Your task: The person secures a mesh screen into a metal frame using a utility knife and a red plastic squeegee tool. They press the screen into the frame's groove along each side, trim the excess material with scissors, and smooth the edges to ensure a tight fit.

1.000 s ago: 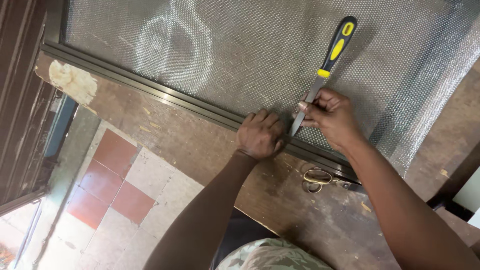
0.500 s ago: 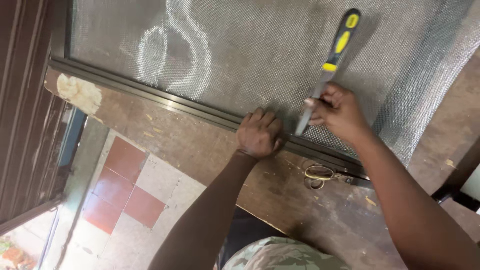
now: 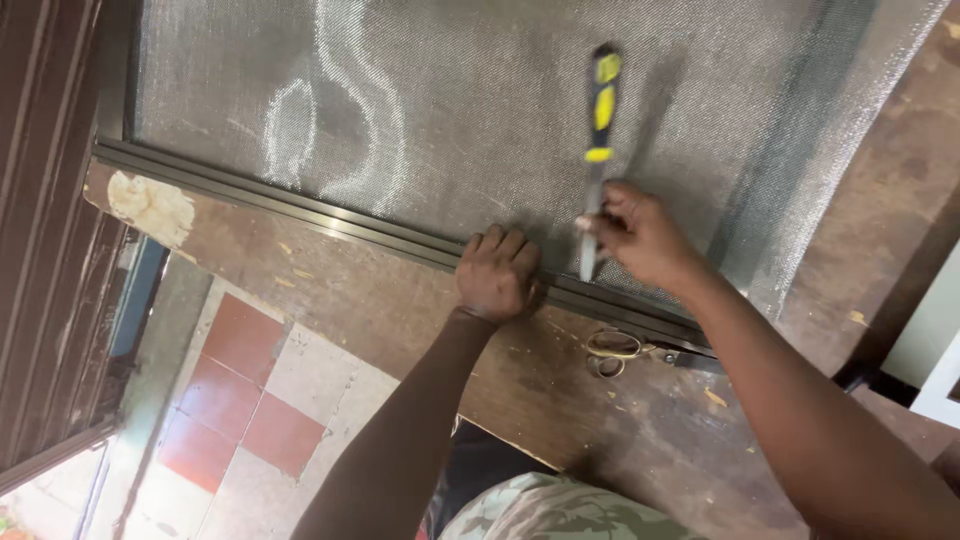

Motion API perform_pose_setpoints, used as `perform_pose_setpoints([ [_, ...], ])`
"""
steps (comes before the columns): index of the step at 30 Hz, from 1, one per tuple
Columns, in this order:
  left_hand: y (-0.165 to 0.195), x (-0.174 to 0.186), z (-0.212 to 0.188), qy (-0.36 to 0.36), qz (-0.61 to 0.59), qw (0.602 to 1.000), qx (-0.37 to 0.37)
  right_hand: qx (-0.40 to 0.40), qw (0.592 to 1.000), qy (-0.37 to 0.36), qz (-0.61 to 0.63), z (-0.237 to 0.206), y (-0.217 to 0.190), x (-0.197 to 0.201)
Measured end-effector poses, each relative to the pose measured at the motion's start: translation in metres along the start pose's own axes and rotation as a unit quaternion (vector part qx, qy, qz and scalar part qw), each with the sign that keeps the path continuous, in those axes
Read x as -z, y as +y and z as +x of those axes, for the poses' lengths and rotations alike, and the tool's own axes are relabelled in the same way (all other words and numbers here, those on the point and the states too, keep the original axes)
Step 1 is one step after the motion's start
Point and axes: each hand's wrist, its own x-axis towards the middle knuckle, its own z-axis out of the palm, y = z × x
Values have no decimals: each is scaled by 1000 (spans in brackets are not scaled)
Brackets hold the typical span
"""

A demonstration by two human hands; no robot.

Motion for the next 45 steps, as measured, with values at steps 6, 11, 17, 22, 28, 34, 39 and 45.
perform_pose_setpoints([
  [6, 21, -10, -5, 11, -76, 996, -36, 10, 978, 154, 143, -41, -20, 34],
  [11, 23, -16, 1, -13, -57, 998, 6, 10, 981, 156, 119, -27, -5, 21],
  [17, 18, -22, -3, 27, -104, 994, 25, 3, 990, 75, 117, 9, 22, -7],
  [22, 16, -23, -6, 54, -119, 991, 2, -31, 996, 35, 76, 12, 31, -13],
  [28, 19, -18, -3, 25, -84, 996, 13, 72, 996, -33, -48, 11, 15, -22],
  [34, 26, -14, 0, 20, -66, 998, -8, -13, 980, 179, 86, -34, 5, 33],
  [39, 52, -19, 0, 29, -78, 996, -43, 37, 990, 128, -51, -92, 27, 52],
  [45, 58, -34, 3, 10, -119, 992, -39, 49, 924, 139, -354, -99, 28, 20],
])
